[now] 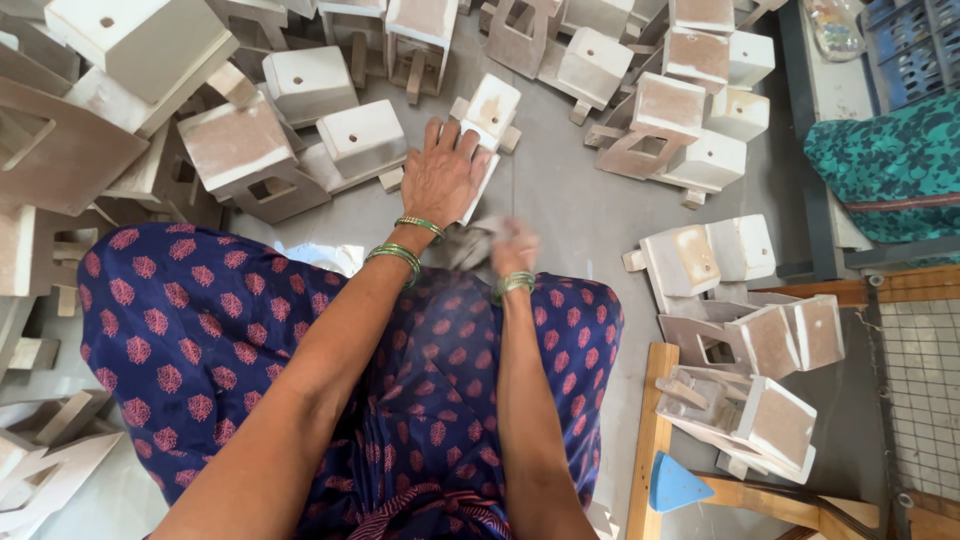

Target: The person sits on the floor and wipes small wooden stool-shaped objects one at a time with a cloth, rubbing their surfaces and turning them to clean different sides, then sets each wiped object aside with the others.

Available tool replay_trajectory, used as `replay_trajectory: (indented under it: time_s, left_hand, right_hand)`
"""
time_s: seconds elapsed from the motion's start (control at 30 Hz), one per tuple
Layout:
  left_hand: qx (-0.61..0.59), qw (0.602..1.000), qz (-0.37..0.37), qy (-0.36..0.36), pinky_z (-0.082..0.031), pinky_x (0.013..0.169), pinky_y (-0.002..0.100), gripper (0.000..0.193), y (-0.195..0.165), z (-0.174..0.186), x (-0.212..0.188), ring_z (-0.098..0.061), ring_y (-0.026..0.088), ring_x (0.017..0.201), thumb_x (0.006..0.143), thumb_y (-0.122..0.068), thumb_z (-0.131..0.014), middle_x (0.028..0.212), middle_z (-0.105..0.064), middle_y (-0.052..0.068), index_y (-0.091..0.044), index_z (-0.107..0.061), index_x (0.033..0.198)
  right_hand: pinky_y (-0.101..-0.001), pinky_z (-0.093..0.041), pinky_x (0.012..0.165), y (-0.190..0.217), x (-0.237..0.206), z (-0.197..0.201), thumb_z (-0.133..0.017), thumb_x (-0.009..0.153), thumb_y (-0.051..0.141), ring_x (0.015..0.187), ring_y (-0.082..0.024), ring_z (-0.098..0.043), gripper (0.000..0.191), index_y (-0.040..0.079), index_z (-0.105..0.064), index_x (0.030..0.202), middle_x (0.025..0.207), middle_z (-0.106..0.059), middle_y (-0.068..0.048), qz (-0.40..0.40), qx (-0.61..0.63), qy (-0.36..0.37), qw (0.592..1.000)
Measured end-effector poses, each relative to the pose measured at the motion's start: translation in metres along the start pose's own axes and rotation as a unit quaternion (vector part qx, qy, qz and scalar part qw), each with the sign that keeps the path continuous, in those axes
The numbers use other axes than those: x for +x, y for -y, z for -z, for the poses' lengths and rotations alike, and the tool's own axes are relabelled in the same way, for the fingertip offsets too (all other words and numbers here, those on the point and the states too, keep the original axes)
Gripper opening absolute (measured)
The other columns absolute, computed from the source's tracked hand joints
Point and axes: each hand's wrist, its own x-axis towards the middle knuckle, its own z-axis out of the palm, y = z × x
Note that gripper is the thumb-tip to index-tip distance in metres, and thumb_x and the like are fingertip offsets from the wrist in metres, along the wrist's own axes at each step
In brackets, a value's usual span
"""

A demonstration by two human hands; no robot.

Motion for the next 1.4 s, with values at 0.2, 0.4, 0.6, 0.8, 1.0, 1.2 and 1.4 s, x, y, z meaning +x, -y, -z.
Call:
replay_trajectory:
  time_s: [0.2,0.4,0.6,0.8,1.0,1.2,1.4]
  left_hand:
    - [0.009,1.0,0.012,0.017,-0.048,0.074,0.051,0.03,-0.001,-0.001,0.0,-0.045,0.03,0.125,0.1,-0.037,-0.059,0.118,-0.057,0.008,-0.011,-0.062,0.113]
    - [0.014,1.0,0.0,-0.013,-0.048,0.072,0.05,0.03,0.0,-0.003,0.0,-0.046,0.032,0.125,0.099,-0.037,-0.059,0.121,-0.057,0.01,-0.011,-0.061,0.111]
    - [0.007,1.0,0.0,-0.003,-0.049,0.073,0.051,0.03,0.001,-0.002,0.0,-0.046,0.031,0.124,0.101,-0.038,-0.058,0.121,-0.057,0.009,-0.011,-0.061,0.112]
    - [0.002,1.0,0.006,-0.001,-0.048,0.072,0.052,0.03,0.0,-0.003,0.0,-0.045,0.031,0.125,0.099,-0.038,-0.058,0.12,-0.057,0.008,-0.011,-0.062,0.111]
    - [0.005,1.0,0.006,-0.009,-0.048,0.073,0.052,0.029,-0.001,-0.002,-0.001,-0.045,0.03,0.124,0.097,-0.038,-0.059,0.118,-0.057,0.007,-0.012,-0.062,0.111]
    - [0.002,1.0,0.004,-0.003,-0.048,0.073,0.052,0.03,-0.001,-0.002,-0.002,-0.045,0.03,0.126,0.099,-0.038,-0.059,0.118,-0.057,0.007,-0.012,-0.062,0.112]
    - [-0.003,1.0,0.002,-0.005,-0.049,0.073,0.052,0.03,0.001,-0.001,-0.001,-0.046,0.031,0.124,0.098,-0.038,-0.06,0.119,-0.057,0.008,-0.012,-0.062,0.111]
  right_hand:
    - [-0.0333,-0.053,0.089,0.019,0.017,-0.022,-0.048,0.075,-0.002,0.095,-0.018,-0.068,0.066,0.004,-0.06,0.14,0.11,-0.072,-0.017,0.144,0.058,-0.012,0.988]
    - [-0.035,-0.058,0.078,0.011,-0.023,-0.023,-0.072,0.083,0.016,0.075,-0.02,-0.073,0.031,0.005,-0.075,0.112,0.084,-0.077,-0.016,0.05,-0.084,0.005,0.995]
    - [-0.0391,-0.057,0.085,0.026,-0.013,-0.001,-0.066,0.076,0.0,0.091,-0.03,-0.072,0.035,0.003,-0.075,0.11,0.101,-0.074,-0.017,0.189,-0.099,-0.015,0.977]
    - [-0.0448,-0.052,0.093,0.033,0.015,-0.027,-0.049,0.067,-0.015,0.104,-0.043,-0.063,0.047,-0.002,-0.072,0.106,0.114,-0.063,-0.022,0.299,-0.175,-0.027,0.938]
    - [-0.0468,-0.052,0.092,0.012,0.022,-0.008,-0.05,0.072,-0.014,0.1,-0.043,-0.065,0.038,-0.004,-0.068,0.103,0.105,-0.065,-0.021,0.282,-0.129,0.071,0.948]
    - [-0.0445,-0.054,0.088,0.015,0.02,-0.005,-0.054,0.073,-0.011,0.096,-0.04,-0.067,0.032,0.002,-0.071,0.097,0.103,-0.067,-0.019,0.289,-0.161,0.044,0.943]
    - [-0.0442,-0.054,0.089,0.016,0.018,-0.009,-0.053,0.074,-0.012,0.098,-0.039,-0.067,0.034,0.002,-0.074,0.099,0.104,-0.069,-0.018,0.28,-0.172,0.033,0.944]
